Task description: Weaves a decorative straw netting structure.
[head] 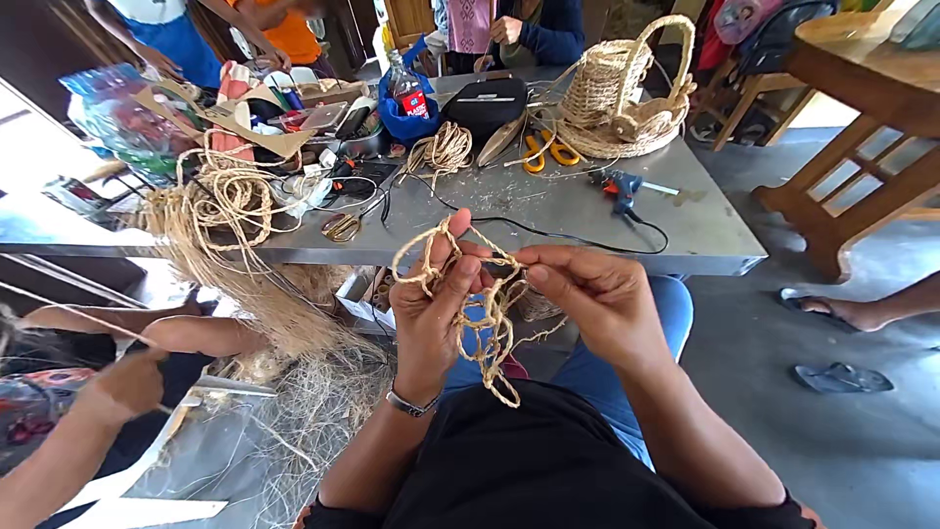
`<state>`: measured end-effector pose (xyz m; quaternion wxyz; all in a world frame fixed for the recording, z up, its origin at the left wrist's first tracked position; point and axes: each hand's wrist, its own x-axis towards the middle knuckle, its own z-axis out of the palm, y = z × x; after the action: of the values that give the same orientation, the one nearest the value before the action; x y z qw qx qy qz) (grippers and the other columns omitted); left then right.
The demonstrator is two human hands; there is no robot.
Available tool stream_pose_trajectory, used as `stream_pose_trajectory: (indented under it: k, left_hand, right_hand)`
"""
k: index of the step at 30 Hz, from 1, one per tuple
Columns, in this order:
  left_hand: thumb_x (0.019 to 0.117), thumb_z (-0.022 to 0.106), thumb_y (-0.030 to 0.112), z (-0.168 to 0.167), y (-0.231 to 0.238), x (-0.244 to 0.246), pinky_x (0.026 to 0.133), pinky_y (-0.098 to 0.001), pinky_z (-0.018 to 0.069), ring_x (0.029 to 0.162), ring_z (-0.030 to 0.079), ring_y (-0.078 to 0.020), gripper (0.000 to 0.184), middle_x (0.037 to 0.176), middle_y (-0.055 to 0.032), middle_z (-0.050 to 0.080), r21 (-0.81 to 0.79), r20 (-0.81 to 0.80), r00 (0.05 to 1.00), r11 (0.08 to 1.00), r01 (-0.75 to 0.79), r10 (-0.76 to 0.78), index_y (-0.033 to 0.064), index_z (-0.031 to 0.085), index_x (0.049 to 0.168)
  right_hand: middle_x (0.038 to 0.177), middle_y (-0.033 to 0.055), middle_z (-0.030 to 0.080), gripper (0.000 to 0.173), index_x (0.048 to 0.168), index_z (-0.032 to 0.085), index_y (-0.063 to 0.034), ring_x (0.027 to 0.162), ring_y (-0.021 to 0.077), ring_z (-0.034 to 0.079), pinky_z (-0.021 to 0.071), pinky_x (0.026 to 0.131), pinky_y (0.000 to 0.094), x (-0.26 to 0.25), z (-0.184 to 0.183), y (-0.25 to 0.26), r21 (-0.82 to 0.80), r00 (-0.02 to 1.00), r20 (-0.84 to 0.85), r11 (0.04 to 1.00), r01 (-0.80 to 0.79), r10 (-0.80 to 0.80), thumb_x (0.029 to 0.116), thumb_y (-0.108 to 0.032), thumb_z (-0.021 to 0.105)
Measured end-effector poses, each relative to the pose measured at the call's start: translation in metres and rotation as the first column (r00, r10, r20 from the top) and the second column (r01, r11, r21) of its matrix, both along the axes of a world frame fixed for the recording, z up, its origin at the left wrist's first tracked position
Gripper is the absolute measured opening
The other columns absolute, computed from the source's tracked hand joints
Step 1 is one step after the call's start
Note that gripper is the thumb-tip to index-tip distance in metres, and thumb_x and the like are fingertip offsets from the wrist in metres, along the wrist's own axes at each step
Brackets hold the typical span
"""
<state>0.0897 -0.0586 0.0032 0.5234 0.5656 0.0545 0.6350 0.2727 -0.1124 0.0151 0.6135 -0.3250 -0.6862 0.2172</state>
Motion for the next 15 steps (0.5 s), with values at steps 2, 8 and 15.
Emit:
stream_pose_trajectory:
  k: [2, 8, 15]
  left_hand:
    - [0.1022, 0.06, 0.01, 0.001, 0.001, -0.001, 0.08, -0.0242, 0.058, 0.089, 0.068, -0.0079, 0.037, 0.112, -0.0012, 0.072, -0.018, 0.006, 1.0, 1.0, -0.016, 0.016, 0.0113, 0.064, 0.139]
    - [0.1033, 0.058, 0.01, -0.002, 0.007, -0.003, 0.079, -0.0231, 0.0569, 0.088, 0.066, -0.0064, 0.035, 0.111, -0.0002, 0.071, -0.013, -0.051, 0.999, 1.0, 0.01, -0.011, 0.0103, 0.064, 0.138]
    - [0.0967, 0.065, 0.002, -0.01, 0.016, -0.005, 0.076, -0.026, 0.0598, 0.084, 0.07, -0.0117, 0.033, 0.103, -0.0048, 0.07, -0.089, -0.175, 0.973, 0.986, 0.139, -0.153, 0.0165, 0.049, 0.122]
  right_hand:
    - [0.088, -0.002, 0.07, 0.023, 0.12, 0.071, 0.0, 0.065, -0.003, 0.057, 0.0499, 0.059, 0.013, -0.002, -0.001, -0.004, 0.028, 0.999, 0.043, 0.999, 0.03, -0.031, 0.1015, -0.006, 0.059]
    - [0.075, -0.0054, 0.063, 0.025, 0.123, 0.07, -0.0022, 0.057, -0.0051, 0.048, 0.0419, 0.051, 0.0112, 0.003, -0.007, -0.005, 0.01, 0.989, 0.12, 0.996, 0.088, -0.089, 0.1022, -0.008, 0.057]
    - [0.077, -0.0039, 0.063, 0.026, 0.119, 0.07, -0.0098, 0.059, 0.0015, 0.054, 0.0464, 0.052, 0.0162, 0.023, -0.009, 0.021, -0.234, 0.986, 0.166, 0.972, 0.022, 0.018, 0.1085, -0.021, 0.05]
